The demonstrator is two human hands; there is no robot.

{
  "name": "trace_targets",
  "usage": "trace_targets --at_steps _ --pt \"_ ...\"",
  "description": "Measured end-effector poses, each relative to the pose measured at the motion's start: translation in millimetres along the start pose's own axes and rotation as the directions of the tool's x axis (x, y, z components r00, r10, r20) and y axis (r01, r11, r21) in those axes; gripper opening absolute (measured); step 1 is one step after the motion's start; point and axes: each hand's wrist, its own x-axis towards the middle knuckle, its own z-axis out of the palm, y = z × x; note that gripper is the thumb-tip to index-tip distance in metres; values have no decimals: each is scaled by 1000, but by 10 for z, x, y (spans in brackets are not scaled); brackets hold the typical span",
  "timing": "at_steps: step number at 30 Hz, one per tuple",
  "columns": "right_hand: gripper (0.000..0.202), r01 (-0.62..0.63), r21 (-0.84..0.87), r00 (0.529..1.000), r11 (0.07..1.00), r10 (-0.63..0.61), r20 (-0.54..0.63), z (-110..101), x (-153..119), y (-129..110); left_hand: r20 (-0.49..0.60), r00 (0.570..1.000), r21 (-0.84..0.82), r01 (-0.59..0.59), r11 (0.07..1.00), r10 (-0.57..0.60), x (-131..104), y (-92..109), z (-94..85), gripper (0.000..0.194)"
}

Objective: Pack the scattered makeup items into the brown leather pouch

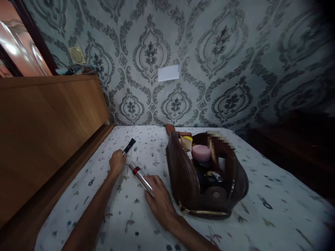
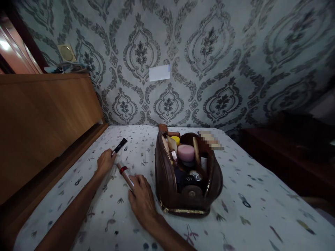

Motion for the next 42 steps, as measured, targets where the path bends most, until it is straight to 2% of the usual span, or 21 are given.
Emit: trace_targets --at_steps 3,6,11,15,17,20,25,29,31,40,42 --pt "44 12 2 1000 1000 -12 -3 -27 0 -19 26 999 -85 31 996 -29 12 -58 -18 30" --pt "35 20 27 1000 999 -19 -20 -43 -1 -29 55 999 -228 15 974 -2 -32 -106 -55 28" --pt "26 2 126 994 992 12 -106 -66 12 -13 65 984 -523 -108 846 166 -272 -117 -254 35" --pt "31 -113 292 971 950 169 -172 -121 72 -19 102 957 -670 -135 730 270 -555 -82 -481 39" --pt "39 -201 423 945 884 289 -155 -158 113 -47 128 947 -711 -118 693 294 -687 -58 -564 36" --pt "51 -288 632 895 720 438 -91 -194 162 -98 173 936 -756 -73 651 306 -832 -25 -616 32" --pt "55 -276 833 865 480 501 -3 -186 171 -158 204 932 -815 -8 580 300 -922 -5 -570 34" --pt "60 -273 880 844 390 536 24 -164 163 -171 178 948 -852 15 523 263 -918 -40 -522 36" --pt "61 -280 879 845 386 533 35 -157 164 -171 163 958 -865 24 501 235 -918 -71 -512 37" --pt "67 -271 783 890 560 456 -18 -194 135 -301 177 975 -904 108 413 132 -1020 -138 -554 42" --pt "65 -244 774 910 585 413 -26 -239 112 -365 203 977 -905 159 395 72 -1017 -126 -572 47"
